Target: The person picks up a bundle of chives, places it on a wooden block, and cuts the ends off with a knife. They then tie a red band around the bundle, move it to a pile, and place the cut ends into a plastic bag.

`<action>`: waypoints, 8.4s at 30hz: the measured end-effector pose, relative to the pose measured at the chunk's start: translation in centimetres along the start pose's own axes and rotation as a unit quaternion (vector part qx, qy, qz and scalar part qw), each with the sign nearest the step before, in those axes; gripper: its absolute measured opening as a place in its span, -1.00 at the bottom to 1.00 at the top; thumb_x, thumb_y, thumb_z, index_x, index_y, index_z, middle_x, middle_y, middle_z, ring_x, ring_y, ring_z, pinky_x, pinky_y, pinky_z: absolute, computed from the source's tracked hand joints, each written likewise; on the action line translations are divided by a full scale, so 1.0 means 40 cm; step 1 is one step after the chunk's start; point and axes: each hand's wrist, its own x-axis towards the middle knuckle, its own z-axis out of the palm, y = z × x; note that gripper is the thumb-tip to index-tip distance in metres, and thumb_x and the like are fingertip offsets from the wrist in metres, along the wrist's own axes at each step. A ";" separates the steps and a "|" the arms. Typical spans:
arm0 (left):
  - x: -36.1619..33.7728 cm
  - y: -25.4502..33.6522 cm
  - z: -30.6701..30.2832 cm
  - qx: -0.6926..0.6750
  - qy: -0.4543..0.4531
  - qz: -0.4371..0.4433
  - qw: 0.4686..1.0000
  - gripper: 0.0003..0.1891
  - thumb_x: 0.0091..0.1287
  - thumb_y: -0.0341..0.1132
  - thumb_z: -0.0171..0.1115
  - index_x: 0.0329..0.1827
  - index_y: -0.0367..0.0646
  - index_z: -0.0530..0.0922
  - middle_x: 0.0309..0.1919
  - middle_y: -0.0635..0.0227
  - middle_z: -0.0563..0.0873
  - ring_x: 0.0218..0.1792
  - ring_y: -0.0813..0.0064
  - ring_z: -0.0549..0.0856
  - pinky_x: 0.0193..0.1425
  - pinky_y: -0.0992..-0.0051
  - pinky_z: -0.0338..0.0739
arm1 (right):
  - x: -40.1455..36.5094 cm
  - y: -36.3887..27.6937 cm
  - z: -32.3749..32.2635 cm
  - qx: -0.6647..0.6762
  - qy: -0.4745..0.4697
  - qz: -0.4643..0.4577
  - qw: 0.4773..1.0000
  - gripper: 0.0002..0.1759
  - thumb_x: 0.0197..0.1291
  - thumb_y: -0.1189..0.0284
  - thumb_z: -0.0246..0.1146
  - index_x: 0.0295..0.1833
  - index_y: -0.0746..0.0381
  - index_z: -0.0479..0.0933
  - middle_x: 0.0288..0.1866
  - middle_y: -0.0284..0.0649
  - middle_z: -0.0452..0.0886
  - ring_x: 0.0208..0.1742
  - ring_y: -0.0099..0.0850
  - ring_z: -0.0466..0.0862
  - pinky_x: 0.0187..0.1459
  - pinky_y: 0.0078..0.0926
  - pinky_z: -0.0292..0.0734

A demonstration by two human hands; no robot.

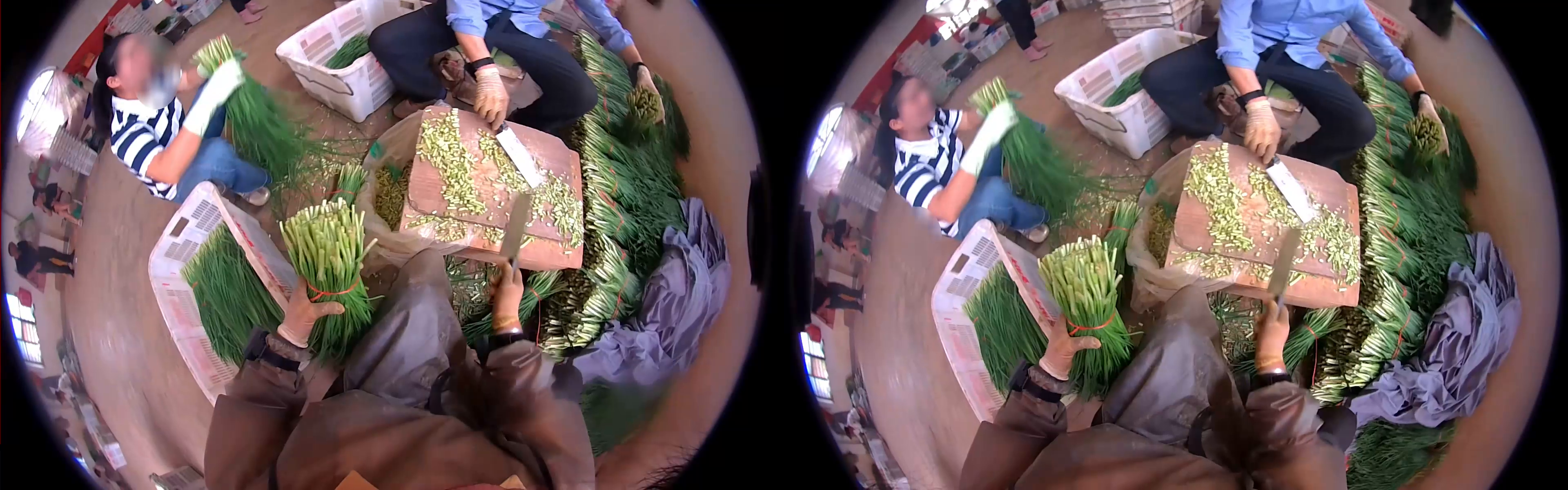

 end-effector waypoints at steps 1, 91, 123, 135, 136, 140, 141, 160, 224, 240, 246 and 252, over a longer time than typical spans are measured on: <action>-0.012 0.002 -0.007 -0.029 0.014 -0.039 0.999 -0.11 -0.13 -0.39 0.62 0.33 -0.26 0.33 0.16 0.29 0.59 0.16 0.42 0.57 0.31 0.41 0.40 | -0.008 0.020 0.007 0.035 0.015 -0.005 0.999 -0.68 0.43 0.14 0.06 -0.03 0.18 0.47 -0.57 -0.34 0.42 -0.72 -0.53 0.34 -0.70 -0.53 0.26; 0.760 0.038 0.621 0.742 -0.029 0.062 0.667 -0.42 -0.15 -0.12 0.56 -0.03 -0.16 0.62 -0.05 0.11 0.72 0.01 0.21 0.73 0.09 0.31 0.63 | 0.175 -0.224 0.033 -0.365 0.018 -0.253 0.896 -0.68 0.36 0.17 0.10 -0.15 0.24 0.51 -0.35 0.17 0.62 -0.27 0.14 0.63 -0.19 0.08 0.50; 0.791 0.061 0.601 0.705 -0.100 0.016 0.702 -0.23 -0.26 -0.06 0.61 0.08 -0.17 0.56 -0.08 0.09 0.73 0.00 0.14 0.72 0.07 0.24 0.61 | 0.353 -0.268 0.255 -0.497 -0.107 -0.087 0.857 -0.62 0.27 0.23 0.11 -0.01 0.28 0.62 -0.14 0.22 0.66 -0.04 0.11 0.67 0.04 -0.06 0.55; 0.804 0.004 0.427 0.577 -0.203 0.132 0.780 0.45 -0.36 -0.03 0.71 0.59 -0.11 -0.15 0.41 -0.10 0.33 0.35 0.02 0.44 0.39 0.23 0.38 | 0.189 -0.178 0.061 -0.525 -0.073 -0.030 0.847 -0.66 0.30 0.25 0.09 0.06 0.19 0.55 -0.08 0.10 0.67 0.01 0.05 0.66 0.04 -0.05 0.54; 0.781 -0.002 0.394 0.545 -0.196 0.200 0.790 0.51 -0.36 -0.06 0.73 0.60 -0.09 -0.25 0.44 -0.12 0.28 0.37 -0.01 0.40 0.41 0.23 0.35 | 0.179 -0.164 0.035 -0.522 -0.063 -0.035 0.850 -0.65 0.31 0.24 0.08 0.08 0.19 0.55 -0.07 0.07 0.68 0.00 0.04 0.67 0.02 -0.05 0.55; 0.696 -0.019 0.307 0.465 -0.170 0.082 0.865 0.47 -0.38 -0.18 0.74 0.60 0.00 -0.17 0.39 -0.07 0.36 0.35 0.00 0.42 0.41 0.27 0.35 | 0.124 -0.193 0.019 -0.493 0.002 -0.116 0.862 -0.68 0.38 0.27 -0.01 0.11 0.13 0.50 -0.07 0.11 0.66 -0.06 0.11 0.65 0.00 -0.02 0.52; 0.647 -0.020 0.284 0.411 -0.145 0.154 0.887 0.41 -0.39 -0.22 0.74 0.59 0.04 -0.05 0.36 -0.03 0.41 0.33 0.00 0.44 0.38 0.27 0.37 | 0.149 -0.175 0.032 -0.487 0.009 -0.138 0.862 -0.68 0.39 0.30 -0.03 0.15 0.13 0.48 -0.05 0.11 0.66 -0.04 0.09 0.65 -0.01 -0.02 0.53; 0.075 0.028 0.015 -0.033 -0.005 0.125 0.992 0.15 -0.25 -0.27 0.73 0.43 -0.25 0.15 0.25 0.23 0.51 0.25 0.34 0.52 0.33 0.31 0.47 | -0.256 -0.191 0.319 -0.257 -0.362 -0.308 0.842 -0.55 0.23 0.39 0.30 0.24 0.16 0.51 -0.18 -0.07 0.64 -0.18 -0.17 0.65 -0.06 -0.30 0.55; 1.036 -0.765 -0.137 0.537 0.236 -0.022 0.810 -0.71 0.38 -0.08 0.09 -0.23 -0.05 0.69 -0.37 0.09 0.74 -0.33 0.04 0.72 -0.19 0.13 0.60 | -0.231 -0.174 0.354 -0.391 -0.415 -0.340 0.748 -0.58 0.22 0.33 0.28 0.21 0.00 0.56 -0.41 -0.33 0.52 -0.40 -0.29 0.54 -0.32 -0.32 0.46; 0.695 -0.391 0.037 0.807 0.062 0.308 0.501 -0.94 0.20 -0.40 0.04 -0.40 -0.06 0.50 -0.64 0.28 0.42 -0.62 0.39 0.51 -0.62 0.39 0.34 | -0.277 -0.175 0.355 -0.343 -0.420 -0.362 0.759 -0.63 0.25 0.37 0.24 0.19 0.00 0.59 -0.42 -0.30 0.49 -0.38 -0.27 0.54 -0.30 -0.29 0.49; 0.745 -0.547 0.015 0.739 -0.038 -0.013 0.673 -0.78 0.26 -0.41 0.04 -0.31 0.04 0.69 -0.47 0.23 0.68 -0.37 0.24 0.73 -0.36 0.26 0.60 | -0.279 -0.166 0.347 -0.339 -0.425 -0.366 0.755 -0.64 0.26 0.32 0.24 0.18 -0.01 0.58 -0.32 -0.26 0.59 -0.35 -0.21 0.58 -0.30 -0.27 0.52; 0.836 -0.517 -0.191 0.299 0.295 0.079 0.904 -0.81 0.35 -0.29 0.20 -0.05 -0.13 0.63 -0.29 0.10 0.73 -0.23 0.10 0.70 -0.09 0.26 0.53 | -0.275 -0.172 0.337 -0.362 -0.414 -0.358 0.754 -0.66 0.27 0.33 0.23 0.16 -0.01 0.59 -0.32 -0.26 0.59 -0.35 -0.20 0.59 -0.30 -0.26 0.52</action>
